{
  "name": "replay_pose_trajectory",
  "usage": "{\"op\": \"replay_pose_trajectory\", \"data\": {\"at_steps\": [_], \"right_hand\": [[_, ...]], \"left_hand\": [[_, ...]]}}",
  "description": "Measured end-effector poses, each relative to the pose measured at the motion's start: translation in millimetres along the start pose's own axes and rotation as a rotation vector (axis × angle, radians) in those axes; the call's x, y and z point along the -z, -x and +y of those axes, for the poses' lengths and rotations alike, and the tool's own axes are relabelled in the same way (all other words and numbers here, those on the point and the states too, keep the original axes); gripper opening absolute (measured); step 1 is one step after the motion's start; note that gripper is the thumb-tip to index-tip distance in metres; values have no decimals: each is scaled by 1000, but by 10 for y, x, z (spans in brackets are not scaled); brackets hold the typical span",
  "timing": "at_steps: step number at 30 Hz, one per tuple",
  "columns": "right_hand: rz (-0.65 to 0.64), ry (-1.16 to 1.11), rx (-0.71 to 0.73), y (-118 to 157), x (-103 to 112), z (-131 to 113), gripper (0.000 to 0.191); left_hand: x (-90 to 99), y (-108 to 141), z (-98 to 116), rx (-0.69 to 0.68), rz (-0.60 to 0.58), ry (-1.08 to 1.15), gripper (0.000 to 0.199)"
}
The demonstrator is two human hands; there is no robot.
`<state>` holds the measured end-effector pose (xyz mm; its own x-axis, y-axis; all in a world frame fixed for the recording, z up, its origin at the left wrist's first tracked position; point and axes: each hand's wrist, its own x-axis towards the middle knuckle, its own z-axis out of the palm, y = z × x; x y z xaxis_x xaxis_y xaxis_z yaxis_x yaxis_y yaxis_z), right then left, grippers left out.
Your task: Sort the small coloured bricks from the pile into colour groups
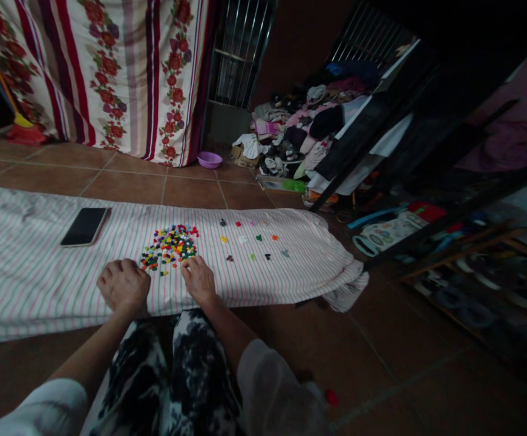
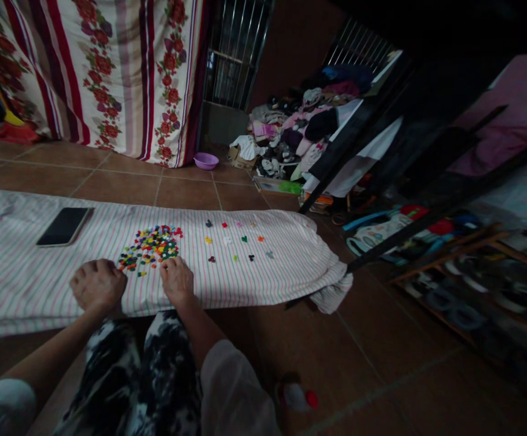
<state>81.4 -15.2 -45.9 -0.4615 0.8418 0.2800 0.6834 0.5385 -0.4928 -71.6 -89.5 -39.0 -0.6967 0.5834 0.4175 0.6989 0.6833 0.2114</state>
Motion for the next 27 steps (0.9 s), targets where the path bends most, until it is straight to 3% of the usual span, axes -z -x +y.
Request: {"op": "replay_pose_trajectory", "data": {"at_steps": [7,12,18,27], "right_hand": [[100,-171,49,46,3,86,20],[206,-331,64,59,67,298,22],[343,-356,-10,-122,460,760,22],[395,-46,-357,-477,1065,1618,29]], "left_hand": [[7,-4,7,3,-15,-9,34],[8,-4,12,-3,3,-24,35],[58,-19,42,-2,-39,-52,37],[36,-12,25,-5,-38,-58,36]]}}
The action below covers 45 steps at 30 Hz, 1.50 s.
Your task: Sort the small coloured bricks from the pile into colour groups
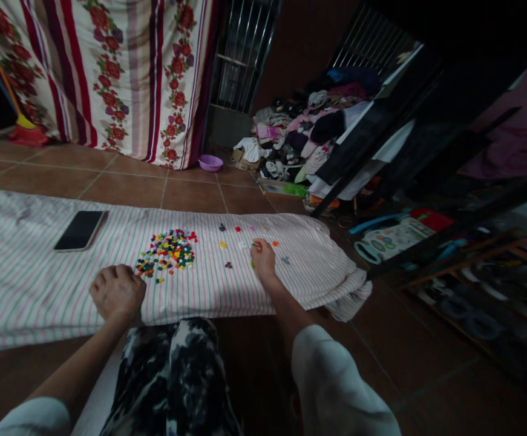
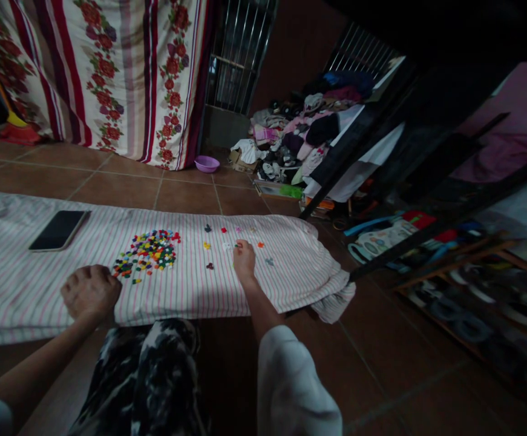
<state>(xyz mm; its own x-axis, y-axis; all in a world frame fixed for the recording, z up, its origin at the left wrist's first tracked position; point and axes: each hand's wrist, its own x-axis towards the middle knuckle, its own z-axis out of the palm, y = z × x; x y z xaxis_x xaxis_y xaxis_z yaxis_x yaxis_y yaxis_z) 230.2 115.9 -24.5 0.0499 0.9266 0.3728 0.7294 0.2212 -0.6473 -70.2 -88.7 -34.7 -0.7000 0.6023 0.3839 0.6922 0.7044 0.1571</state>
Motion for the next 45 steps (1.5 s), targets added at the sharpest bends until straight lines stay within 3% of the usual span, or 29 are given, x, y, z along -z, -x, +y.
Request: {"op": "replay_pose_trajectory", "data": {"at_steps": [7,15,22,29,36,40,45], "right_hand": [[-3,153,-104,-258,103,279,24],[-92,312,-99,-350,22,348,16],[-54,264,-51,-341,14,394,15],[-34,177,73,-112,86,344,20],[62,36,190,460,38,271,27],[82,75,210,664,-20,313,32],[49,200,202,691,-82,316,30]], "left_hand": [[-4,-11,15,-2,-6,-45,35],[-9,-15,10,0,-10,-41,33],[-38,-29,4,3,-22,-16,34],[-30,-14,-6,6,-21,-1,36],[-14,-8,0,-2,5,-3,37],[-15,0,-8,-5,15,-11,37],[3,4,-6,6,19,5,37]]}}
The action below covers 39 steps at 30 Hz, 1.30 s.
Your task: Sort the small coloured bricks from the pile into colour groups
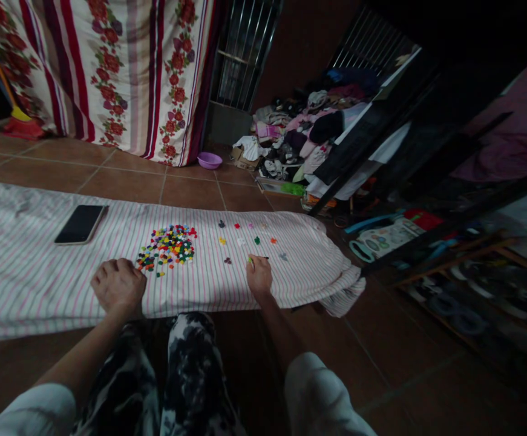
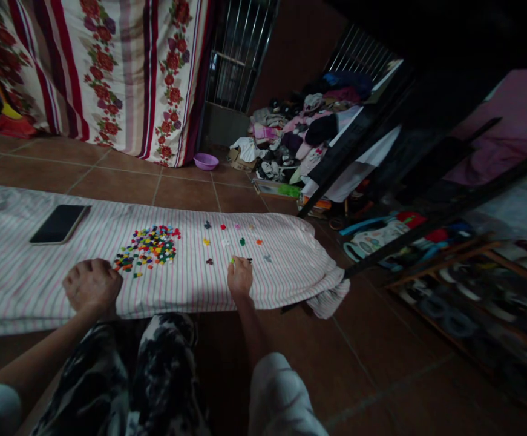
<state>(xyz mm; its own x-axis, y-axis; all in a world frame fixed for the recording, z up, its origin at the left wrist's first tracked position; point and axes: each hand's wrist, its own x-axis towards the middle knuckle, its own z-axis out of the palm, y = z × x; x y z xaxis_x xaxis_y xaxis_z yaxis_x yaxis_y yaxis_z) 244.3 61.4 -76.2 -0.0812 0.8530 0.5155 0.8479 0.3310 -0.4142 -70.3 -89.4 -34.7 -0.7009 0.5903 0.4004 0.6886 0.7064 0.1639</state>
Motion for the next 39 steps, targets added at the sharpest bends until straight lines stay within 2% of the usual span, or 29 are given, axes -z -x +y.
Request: {"op": "replay_pose_trajectory", "data": {"at_steps": [7,22,28,32,35,37,39], "right_hand": [[-35,-22,-23,32,44,-64,22],[-98,-50,17,43,72,-32,28],[-71,-121,17,65,88,-38,33],[-1,-189,-37,77,116,-48,32],[76,-249,-64,67,181,-168,31],[89,-298,-10,61,226,-355,31],[46,-372,73,70,243,-621,30]], "left_hand": [[23,-3,6,4,-31,18,39],[0,15,-9,-10,-29,81,38],[28,15,0,-13,-37,38,37],[15,13,-2,-6,-13,24,39],[-10,4,-9,2,-15,31,39],[-22,-8,-13,-11,-42,50,39],[-27,-21,-15,0,-64,70,37]]}}
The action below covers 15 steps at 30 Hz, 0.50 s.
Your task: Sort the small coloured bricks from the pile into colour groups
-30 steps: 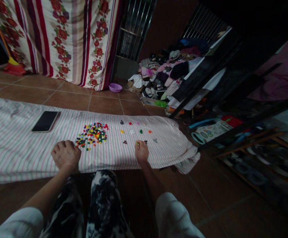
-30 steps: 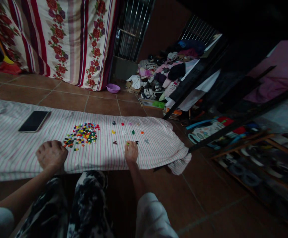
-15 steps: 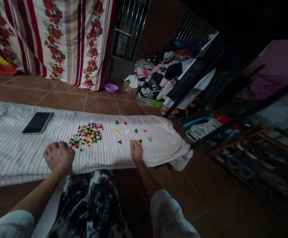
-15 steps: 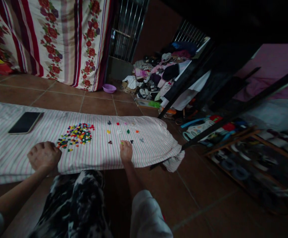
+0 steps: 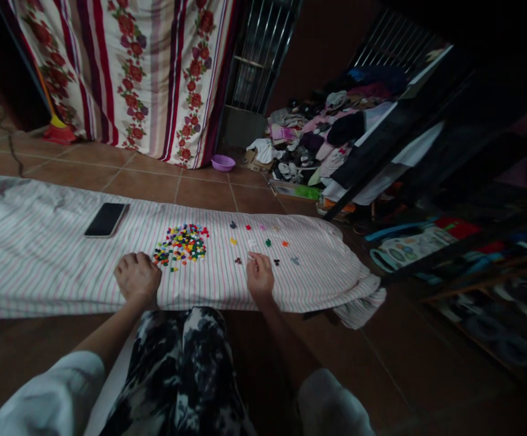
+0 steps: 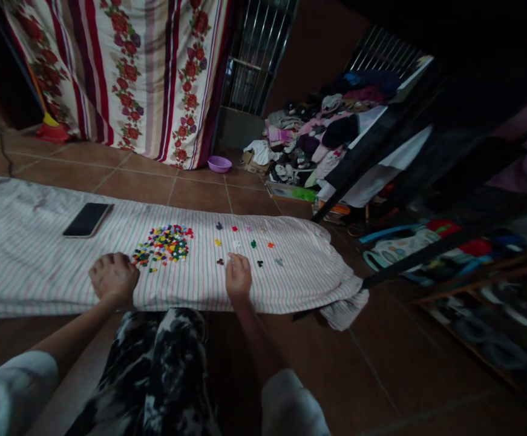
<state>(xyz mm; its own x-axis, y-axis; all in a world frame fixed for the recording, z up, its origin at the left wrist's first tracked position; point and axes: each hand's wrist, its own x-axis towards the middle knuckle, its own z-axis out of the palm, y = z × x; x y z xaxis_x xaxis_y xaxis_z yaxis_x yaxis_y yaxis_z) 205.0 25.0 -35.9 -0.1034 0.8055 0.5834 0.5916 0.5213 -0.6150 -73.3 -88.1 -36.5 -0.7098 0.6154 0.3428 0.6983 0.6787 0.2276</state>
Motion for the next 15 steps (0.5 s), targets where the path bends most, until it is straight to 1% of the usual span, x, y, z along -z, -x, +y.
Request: {"op": "replay_pose_trajectory", "data": {"at_steps": [3,6,8,10,13,15], "right_hand": [[-161,-120,64,29,-225,-393,27],[-302,-147,72,80,-516,-646,25],[-339,-109,41,104,-694,-711,24],[-333,-57,-8,116,-830,-718,24],[-306,9,-68,129,-949,-689,23],[-292,41,-71,143,-987,-671,22]], "left_hand": [[3,-12,-3,8,-6,11,36],[14,-9,-9,-4,0,13,35],[20,-6,-11,-14,-3,20,33],[23,-5,-11,-14,-6,26,31],[15,-10,-11,-9,-5,26,31],[3,-13,-14,-8,-1,29,31]]}}
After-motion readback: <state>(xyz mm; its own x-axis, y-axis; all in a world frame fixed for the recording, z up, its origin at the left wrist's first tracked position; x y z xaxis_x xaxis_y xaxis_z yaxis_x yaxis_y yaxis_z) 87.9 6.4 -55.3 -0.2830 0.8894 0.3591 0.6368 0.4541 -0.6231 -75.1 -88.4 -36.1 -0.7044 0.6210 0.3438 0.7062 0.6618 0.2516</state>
